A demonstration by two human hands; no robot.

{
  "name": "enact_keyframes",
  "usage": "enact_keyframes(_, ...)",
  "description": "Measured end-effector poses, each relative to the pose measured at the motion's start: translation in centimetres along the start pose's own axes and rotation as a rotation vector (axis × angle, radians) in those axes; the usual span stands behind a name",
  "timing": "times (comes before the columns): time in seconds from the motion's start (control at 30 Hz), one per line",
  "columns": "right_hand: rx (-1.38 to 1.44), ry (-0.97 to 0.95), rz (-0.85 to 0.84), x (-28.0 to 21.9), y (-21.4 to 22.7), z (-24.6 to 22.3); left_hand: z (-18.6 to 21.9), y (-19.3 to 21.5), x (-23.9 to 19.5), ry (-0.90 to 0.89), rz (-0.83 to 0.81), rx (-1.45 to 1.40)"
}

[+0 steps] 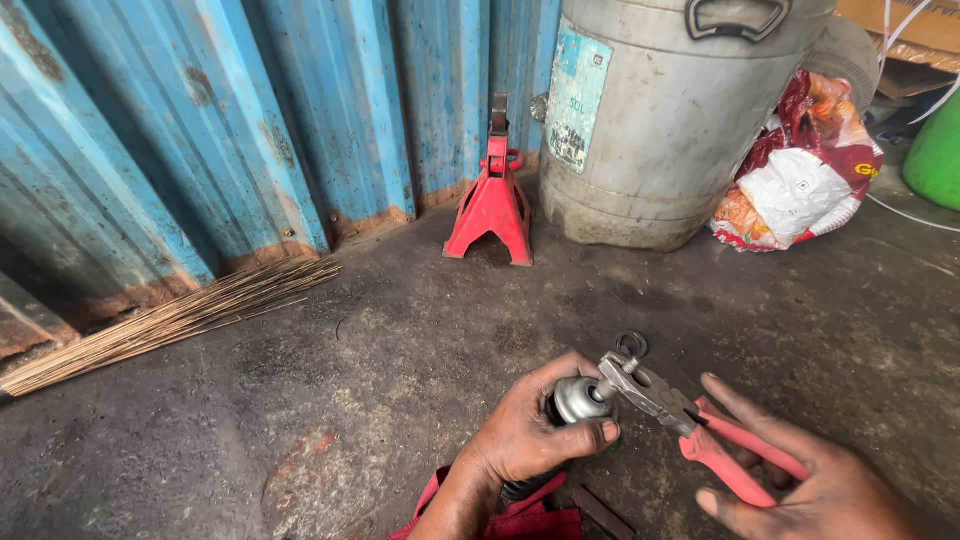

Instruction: The person cleans a car shock absorber spring using a red cloth and a screwdriver. They wipe the spring repeatedly, scrape it with the screwdriver, and then attach a metal cap to the top of the spring using pliers.

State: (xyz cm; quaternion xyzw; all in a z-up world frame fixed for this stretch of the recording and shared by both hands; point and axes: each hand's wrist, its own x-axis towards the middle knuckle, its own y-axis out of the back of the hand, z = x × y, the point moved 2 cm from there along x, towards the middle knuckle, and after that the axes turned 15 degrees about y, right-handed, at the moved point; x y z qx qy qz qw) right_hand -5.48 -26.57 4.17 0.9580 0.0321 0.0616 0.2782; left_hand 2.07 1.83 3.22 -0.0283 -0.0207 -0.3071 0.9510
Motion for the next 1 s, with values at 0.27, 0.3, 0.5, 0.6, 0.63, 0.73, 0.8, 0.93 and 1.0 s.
enact_keyframes(0.27,-0.321,0.305,0.174,1.2,-1.8,2.1,-0.6,-0.3,0.4,-0.011,0.053,-0.010)
enact_keyframes(0.3,-0.334,0.188,0.117,1.4,-2.2,2.5,-0.4,-0.1,0.2,-0.007,0.045,-0.032)
enact_keyframes(0.5,-0.634,0.243,-0.136,0.9,-1.5,2.8,-0.1,-0.3,-0.4,0.041,0.004,0.076)
enact_keyframes(0.6,-0.747,0.251,-0.194,0.9,-1.3,2.2,0.2,-0.4,-0.6,0.019,-0.047,0.061)
enact_keyframes(0.63,-0.771,0.265,-0.211,0.9,-1.5,2.0,0.2,-0.5,-0.7,0.005,-0.071,0.051)
enact_keyframes(0.73,-0.844,0.336,-0.300,1.0,-2.0,1.6,-0.2,-0.7,-0.6,0.010,-0.094,0.125)
enact_keyframes(0.8,-0.895,0.391,-0.349,1.1,-2.5,1.4,-0.6,-0.6,-0.9,-0.011,-0.108,0.124)
enact_keyframes(0.93,-1.069,0.651,-0.328,1.3,-2.2,0.1,-1.2,-0.6,-0.9,-0.010,-0.148,0.125)
enact_keyframes(1.0,-1.021,0.612,-0.320,1.6,-2.0,-0.7,-1.3,-0.5,-0.8,-0.007,-0.131,0.175)
